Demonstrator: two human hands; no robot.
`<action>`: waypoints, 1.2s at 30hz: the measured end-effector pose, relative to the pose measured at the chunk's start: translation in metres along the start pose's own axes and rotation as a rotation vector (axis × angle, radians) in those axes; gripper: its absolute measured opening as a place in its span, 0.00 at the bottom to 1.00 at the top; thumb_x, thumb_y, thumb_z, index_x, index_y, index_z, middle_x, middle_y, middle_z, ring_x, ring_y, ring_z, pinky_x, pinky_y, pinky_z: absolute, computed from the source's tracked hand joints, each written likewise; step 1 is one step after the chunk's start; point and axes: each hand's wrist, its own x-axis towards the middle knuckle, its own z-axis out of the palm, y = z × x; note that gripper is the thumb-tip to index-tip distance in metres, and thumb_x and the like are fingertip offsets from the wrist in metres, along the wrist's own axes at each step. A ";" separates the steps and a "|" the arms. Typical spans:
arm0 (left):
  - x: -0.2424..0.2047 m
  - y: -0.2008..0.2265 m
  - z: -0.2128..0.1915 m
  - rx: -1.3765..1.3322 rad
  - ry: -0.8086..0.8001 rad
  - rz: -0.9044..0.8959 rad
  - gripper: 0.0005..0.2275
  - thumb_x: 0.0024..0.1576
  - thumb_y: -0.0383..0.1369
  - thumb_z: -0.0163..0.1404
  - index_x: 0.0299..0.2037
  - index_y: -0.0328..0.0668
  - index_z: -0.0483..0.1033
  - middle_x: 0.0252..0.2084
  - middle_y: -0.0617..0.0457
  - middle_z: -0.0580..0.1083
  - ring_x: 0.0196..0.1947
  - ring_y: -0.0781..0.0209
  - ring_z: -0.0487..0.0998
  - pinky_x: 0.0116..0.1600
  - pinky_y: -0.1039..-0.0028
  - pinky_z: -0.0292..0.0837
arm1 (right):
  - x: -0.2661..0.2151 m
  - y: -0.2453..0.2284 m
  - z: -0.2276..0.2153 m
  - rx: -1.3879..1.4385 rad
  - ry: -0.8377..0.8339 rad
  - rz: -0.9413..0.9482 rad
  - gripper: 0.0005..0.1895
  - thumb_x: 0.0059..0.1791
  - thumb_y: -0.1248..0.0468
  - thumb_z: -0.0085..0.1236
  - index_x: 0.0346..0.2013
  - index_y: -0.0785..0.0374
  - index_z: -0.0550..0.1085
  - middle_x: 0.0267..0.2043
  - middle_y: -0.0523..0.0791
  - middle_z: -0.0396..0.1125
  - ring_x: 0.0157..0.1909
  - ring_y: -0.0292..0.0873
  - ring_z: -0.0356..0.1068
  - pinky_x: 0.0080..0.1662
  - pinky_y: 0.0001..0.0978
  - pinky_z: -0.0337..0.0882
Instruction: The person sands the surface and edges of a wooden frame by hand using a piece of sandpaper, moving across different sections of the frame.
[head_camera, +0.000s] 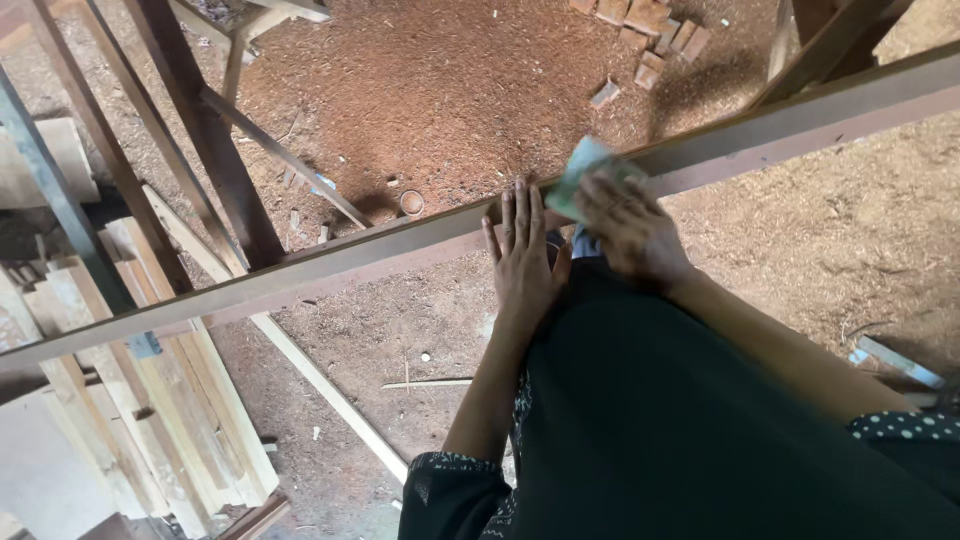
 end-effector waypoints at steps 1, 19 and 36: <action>-0.003 0.001 -0.001 -0.011 0.007 -0.016 0.39 0.61 0.52 0.44 0.77 0.40 0.42 0.80 0.45 0.44 0.81 0.48 0.39 0.79 0.46 0.27 | 0.001 0.004 0.000 -0.017 0.021 0.023 0.24 0.57 0.66 0.51 0.69 0.59 0.68 0.74 0.49 0.62 0.79 0.46 0.53 0.78 0.46 0.46; -0.016 -0.049 -0.032 -0.144 0.027 0.184 0.40 0.58 0.47 0.52 0.77 0.40 0.45 0.80 0.45 0.47 0.80 0.49 0.44 0.80 0.49 0.35 | 0.007 -0.030 0.016 -0.047 0.049 0.185 0.19 0.58 0.62 0.52 0.64 0.59 0.73 0.72 0.49 0.64 0.76 0.51 0.58 0.76 0.55 0.46; 0.000 -0.084 -0.050 -0.219 -0.124 0.320 0.42 0.53 0.44 0.56 0.76 0.43 0.48 0.80 0.50 0.50 0.80 0.53 0.46 0.80 0.52 0.35 | 0.005 -0.039 0.048 -0.128 0.231 0.142 0.13 0.56 0.61 0.59 0.55 0.54 0.78 0.62 0.45 0.72 0.68 0.47 0.67 0.72 0.56 0.60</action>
